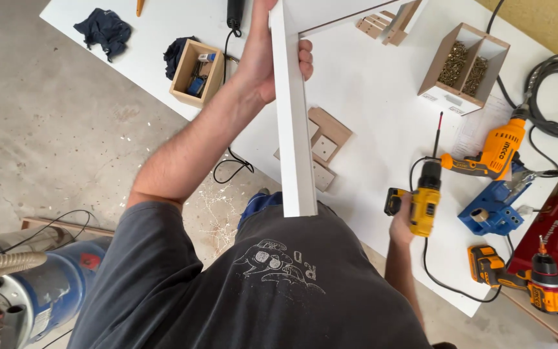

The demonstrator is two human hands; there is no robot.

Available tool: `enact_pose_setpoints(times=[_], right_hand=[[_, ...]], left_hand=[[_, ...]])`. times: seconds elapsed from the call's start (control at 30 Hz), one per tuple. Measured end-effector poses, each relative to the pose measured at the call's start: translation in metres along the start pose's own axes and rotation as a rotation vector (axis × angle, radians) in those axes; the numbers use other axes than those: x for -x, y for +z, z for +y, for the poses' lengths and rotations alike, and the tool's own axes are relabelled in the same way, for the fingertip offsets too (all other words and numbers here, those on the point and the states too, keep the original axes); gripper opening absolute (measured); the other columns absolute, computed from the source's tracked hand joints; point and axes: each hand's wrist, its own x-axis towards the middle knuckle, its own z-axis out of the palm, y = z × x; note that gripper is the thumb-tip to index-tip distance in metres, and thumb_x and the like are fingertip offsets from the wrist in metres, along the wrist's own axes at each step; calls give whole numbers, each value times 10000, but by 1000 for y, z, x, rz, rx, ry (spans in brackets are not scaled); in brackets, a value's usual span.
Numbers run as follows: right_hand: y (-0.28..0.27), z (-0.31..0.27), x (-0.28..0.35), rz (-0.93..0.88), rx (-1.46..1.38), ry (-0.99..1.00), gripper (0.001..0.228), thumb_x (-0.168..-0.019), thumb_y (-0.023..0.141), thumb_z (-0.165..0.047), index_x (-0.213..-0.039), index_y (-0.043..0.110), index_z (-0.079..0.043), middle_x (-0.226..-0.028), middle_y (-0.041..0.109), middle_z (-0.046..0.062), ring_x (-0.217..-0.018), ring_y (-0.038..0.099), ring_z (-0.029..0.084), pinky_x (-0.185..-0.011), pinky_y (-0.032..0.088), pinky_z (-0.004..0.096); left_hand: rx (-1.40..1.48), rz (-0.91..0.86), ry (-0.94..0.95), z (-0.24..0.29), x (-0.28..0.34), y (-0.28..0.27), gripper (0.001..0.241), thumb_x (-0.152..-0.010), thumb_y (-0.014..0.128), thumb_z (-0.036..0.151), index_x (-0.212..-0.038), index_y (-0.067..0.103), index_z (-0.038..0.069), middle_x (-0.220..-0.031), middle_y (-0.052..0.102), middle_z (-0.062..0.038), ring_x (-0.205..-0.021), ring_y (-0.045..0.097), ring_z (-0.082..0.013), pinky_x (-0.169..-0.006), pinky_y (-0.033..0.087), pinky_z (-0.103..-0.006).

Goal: Assembling wooden boards using a power drill and screws.

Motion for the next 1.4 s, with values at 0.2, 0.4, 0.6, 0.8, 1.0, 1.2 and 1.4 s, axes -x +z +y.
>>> enact_pose_setpoints(times=[0.2, 0.4, 0.6, 0.8, 1.0, 1.2, 1.4], right_hand=[[23, -4, 4, 63, 181, 277, 297, -988, 728, -313, -1212, 621, -149, -1176, 667, 1, -1076, 651, 154, -945, 548, 347], [34, -1, 6, 151, 77, 417, 414, -933, 769, -341, -1285, 635, -169, -1277, 684, -15, -1180, 654, 169, -1028, 526, 350], [34, -3, 7, 137, 136, 418, 404, -938, 754, -372, -1273, 645, -174, -1264, 692, -13, -1169, 661, 167, -1016, 527, 350], [35, -23, 15, 103, 75, 304, 363, -970, 743, -291, -1274, 629, -129, -1260, 687, 16, -1187, 656, 182, -1061, 529, 363], [13, -53, 42, 68, 146, 328, 636, -899, 791, -182, -1449, 501, -51, -1419, 595, 131, -1322, 576, 273, -1111, 483, 390], [7, -158, 71, -460, 371, 758, 225, -982, 655, -206, -1042, 758, -15, -911, 762, 124, -847, 693, 221, -780, 555, 341], [91, -292, 2, -455, 170, -719, 161, -930, 710, -47, -1072, 782, -27, -1129, 761, 165, -1089, 713, 384, -958, 558, 501]], left_hand=[[108, 47, -91, -11, 3, 19, 783, -462, 636, 652, -901, 501, 18, -709, 466, -90, -499, 448, -146, -431, 446, -273], [-69, -220, 225, -29, -26, -9, 566, -699, 650, 653, -889, 581, 124, -638, 411, -21, -516, 389, -124, -487, 338, -262], [-474, -571, 767, -38, -27, -30, 755, -876, 805, 521, -1334, 388, 91, -1217, 586, -64, -1040, 590, -157, -786, 508, -295], [-679, -607, 1026, -38, -3, -25, 823, -828, 766, 561, -1333, 335, 75, -1149, 467, -67, -1031, 530, -154, -846, 553, -313], [-580, -857, 933, -41, 4, -29, 796, -814, 834, 180, -1394, 297, 81, -1292, 321, -119, -1224, 613, -410, -988, 663, -616], [-693, -829, 1095, -45, 7, -31, 916, -720, 888, 141, -1422, 303, 90, -1284, 310, -124, -1227, 506, -237, -1000, 668, -586], [-946, -676, 1210, -60, 1, -30, 965, -575, 983, 401, -1318, 463, 72, -1035, 542, -120, -886, 577, -230, -791, 491, -402]])
